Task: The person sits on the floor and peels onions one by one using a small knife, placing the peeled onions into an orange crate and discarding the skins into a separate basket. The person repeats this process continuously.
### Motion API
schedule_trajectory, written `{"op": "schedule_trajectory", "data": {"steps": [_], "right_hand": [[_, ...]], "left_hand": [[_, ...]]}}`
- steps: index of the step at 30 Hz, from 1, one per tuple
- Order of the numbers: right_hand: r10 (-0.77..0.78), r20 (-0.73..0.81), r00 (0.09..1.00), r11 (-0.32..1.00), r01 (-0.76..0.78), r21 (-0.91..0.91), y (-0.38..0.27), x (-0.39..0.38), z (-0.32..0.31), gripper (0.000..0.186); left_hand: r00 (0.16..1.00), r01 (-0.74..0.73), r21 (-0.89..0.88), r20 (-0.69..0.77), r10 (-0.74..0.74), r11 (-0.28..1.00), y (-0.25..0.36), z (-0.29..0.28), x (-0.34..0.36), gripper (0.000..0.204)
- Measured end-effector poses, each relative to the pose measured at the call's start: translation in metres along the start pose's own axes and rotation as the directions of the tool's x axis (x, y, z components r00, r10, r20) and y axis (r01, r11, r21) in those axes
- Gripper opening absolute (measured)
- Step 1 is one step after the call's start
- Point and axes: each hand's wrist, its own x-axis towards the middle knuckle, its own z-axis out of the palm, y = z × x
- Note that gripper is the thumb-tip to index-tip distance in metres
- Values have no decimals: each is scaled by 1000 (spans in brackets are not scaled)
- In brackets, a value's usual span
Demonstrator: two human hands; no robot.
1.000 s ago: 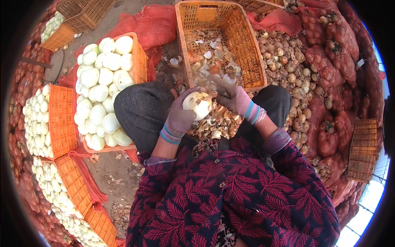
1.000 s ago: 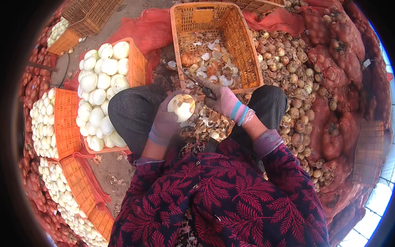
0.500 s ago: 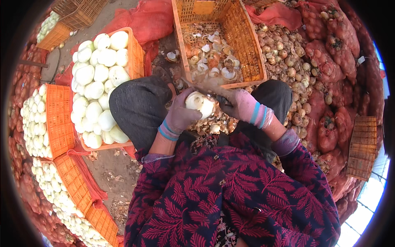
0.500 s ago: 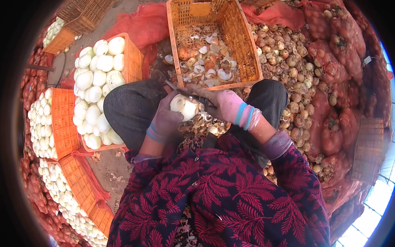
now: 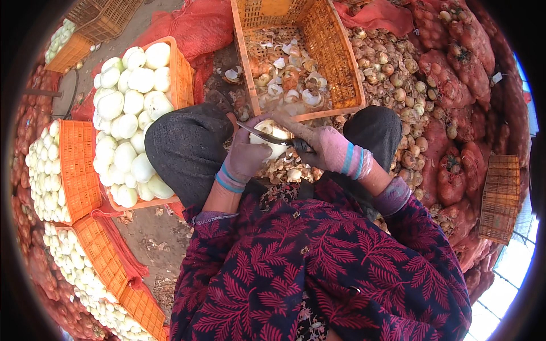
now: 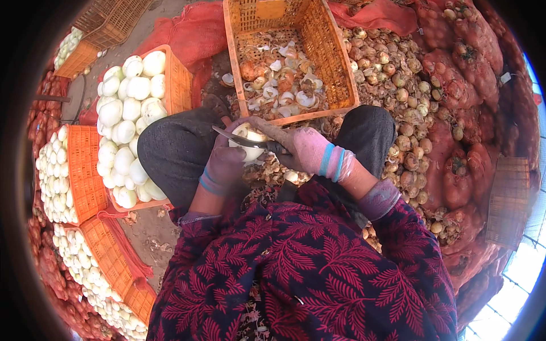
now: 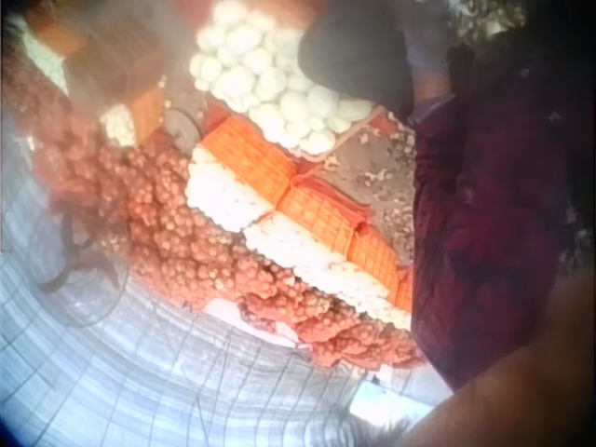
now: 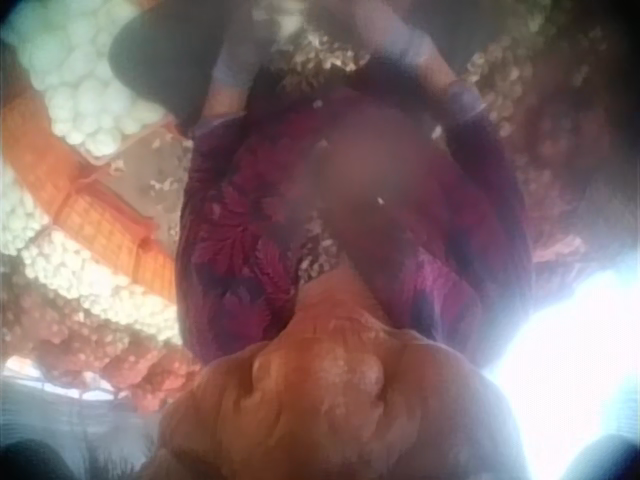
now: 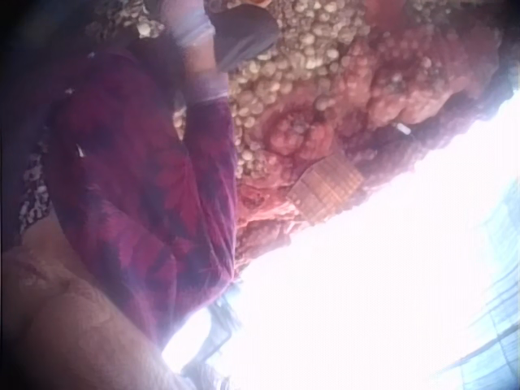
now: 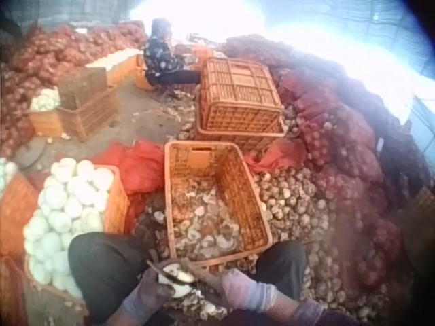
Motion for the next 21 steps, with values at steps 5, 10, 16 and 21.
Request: {"op": "schedule_trajectory", "data": {"steps": [5,10,16,21], "right_hand": [[-120,-147,982,965,150,213,9,14,9,75],[-3,-47,999,761,33,647,2,14,13,78],[15,19,1000,540,-25,841,3,9,13,82],[54,40,998,502,-61,863,-11,-2,7,81]], "left_hand": [[1000,21,-249,14,-18,968,2,-1,2,81],[997,2,-230,78,16,973,11,4,6,85],[990,-1,-305,136,44,952,0,-8,12,82],[977,32,-304,209,34,952,-7,-14,14,84]]}}
